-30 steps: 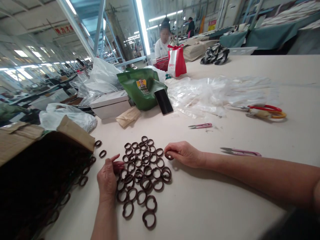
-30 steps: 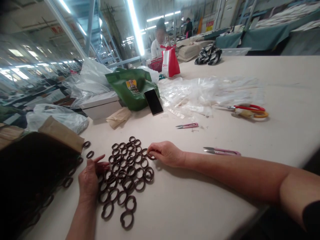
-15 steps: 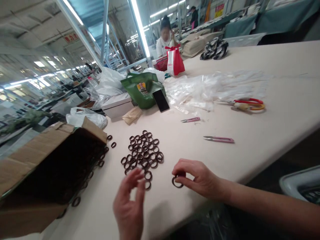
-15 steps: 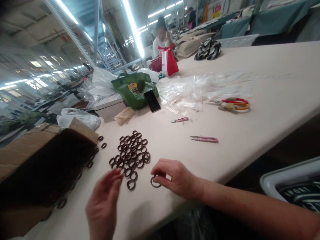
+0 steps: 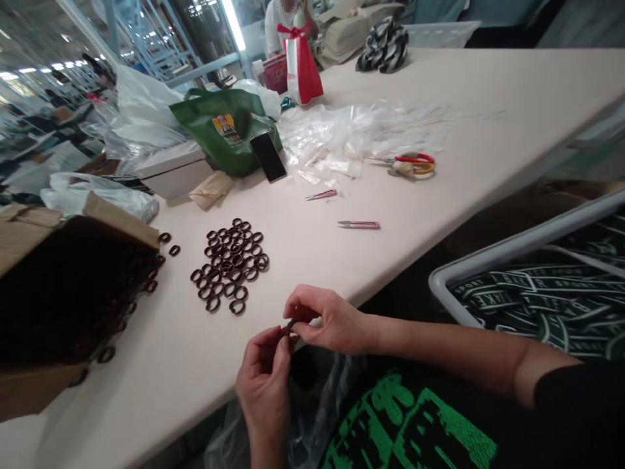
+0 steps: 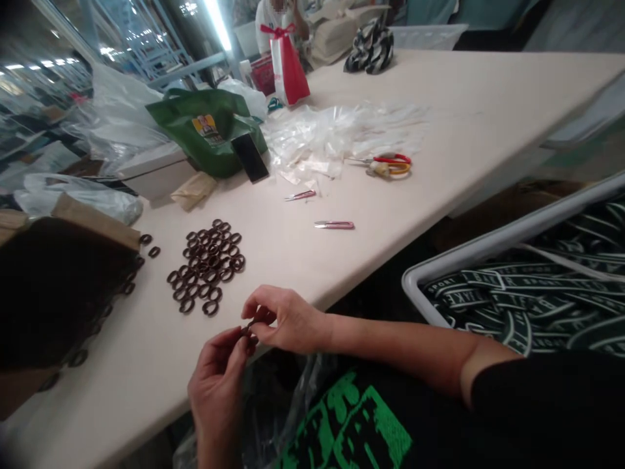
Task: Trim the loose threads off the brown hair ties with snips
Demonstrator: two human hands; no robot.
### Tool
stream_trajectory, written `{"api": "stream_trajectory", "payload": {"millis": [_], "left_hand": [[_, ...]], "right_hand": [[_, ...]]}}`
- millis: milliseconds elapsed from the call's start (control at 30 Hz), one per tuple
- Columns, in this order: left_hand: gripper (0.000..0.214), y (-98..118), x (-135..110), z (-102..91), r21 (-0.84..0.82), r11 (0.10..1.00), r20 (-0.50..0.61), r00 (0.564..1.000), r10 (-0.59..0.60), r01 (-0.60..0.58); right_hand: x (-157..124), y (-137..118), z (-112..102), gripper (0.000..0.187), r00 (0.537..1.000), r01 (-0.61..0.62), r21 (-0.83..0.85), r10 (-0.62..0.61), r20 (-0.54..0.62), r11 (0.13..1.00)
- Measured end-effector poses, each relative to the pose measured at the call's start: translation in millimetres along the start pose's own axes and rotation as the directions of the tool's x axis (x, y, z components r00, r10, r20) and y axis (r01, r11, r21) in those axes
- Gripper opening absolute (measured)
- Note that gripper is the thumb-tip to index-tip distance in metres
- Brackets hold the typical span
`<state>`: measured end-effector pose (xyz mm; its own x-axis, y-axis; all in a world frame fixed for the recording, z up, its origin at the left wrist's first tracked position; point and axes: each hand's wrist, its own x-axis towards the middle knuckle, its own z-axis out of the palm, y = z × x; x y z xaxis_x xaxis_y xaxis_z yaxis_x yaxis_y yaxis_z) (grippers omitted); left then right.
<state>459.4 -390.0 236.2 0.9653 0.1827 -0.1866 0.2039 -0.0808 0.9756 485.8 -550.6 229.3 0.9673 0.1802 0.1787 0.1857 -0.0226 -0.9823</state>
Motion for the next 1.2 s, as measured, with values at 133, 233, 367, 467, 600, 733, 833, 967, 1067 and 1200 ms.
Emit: {"api": "stream_trajectory", "payload": {"millis": [133,233,367,467,600,733,833,967,1067,1200], "left_hand": [[0.033,-3,-7,4.1,0.094,0.996,0.031,0.999,-0.008,0.005],[0.032,-4,-8,5.0,0.195,0.981,0.087,0.996,-0.027,0.009],[0.030,-7,-9,6.9,0.131,0.987,0.170,0.979,-0.112,0.090],[0.026,-10,-9,11.9,-0.096,0.976,0.208,0.963,-0.172,0.195],[0.022,-12,-9,25.2,-0.274,0.931,0.193,0.962,-0.193,0.242],[0.023,-11,-11,39.7,-0.367,0.897,0.173,0.965,-0.196,0.248],[0.022,-10,-11,44.2,-0.403,0.862,0.209,0.947,-0.242,0.309],[0.025,-11,-9,41.8,-0.489,0.791,0.176,0.930,-0.322,0.366],[0.025,-10,-7,41.5,-0.511,0.793,0.133,0.942,-0.309,0.332],[0.027,-8,-8,47.8,-0.454,0.853,0.115,0.966,-0.232,0.259]], "right_hand": [[-11,-2,-4,0.016,0.999,-0.040,0.043,0.039,0.018,0.998],[-15,-1,-12,0.019,0.996,-0.075,0.105,0.070,0.054,0.992],[-16,2,-21,0.028,0.985,-0.170,0.057,0.168,0.034,0.984],[-18,7,-24,0.021,0.961,-0.275,0.134,0.271,0.051,0.952],[-23,13,-22,0.008,0.941,-0.337,0.262,0.318,0.115,0.904],[-27,16,-14,0.008,0.904,-0.427,0.400,0.367,0.220,0.811],[-28,16,-14,0.006,0.879,-0.472,0.453,0.363,0.310,0.756],[-27,13,-24,0.008,0.924,-0.379,0.330,0.334,0.185,0.865],[-20,10,-30,0.018,0.967,-0.250,0.208,0.256,-0.003,0.946],[-11,5,-26,0.019,0.988,-0.139,0.153,0.148,-0.049,0.978]]}}
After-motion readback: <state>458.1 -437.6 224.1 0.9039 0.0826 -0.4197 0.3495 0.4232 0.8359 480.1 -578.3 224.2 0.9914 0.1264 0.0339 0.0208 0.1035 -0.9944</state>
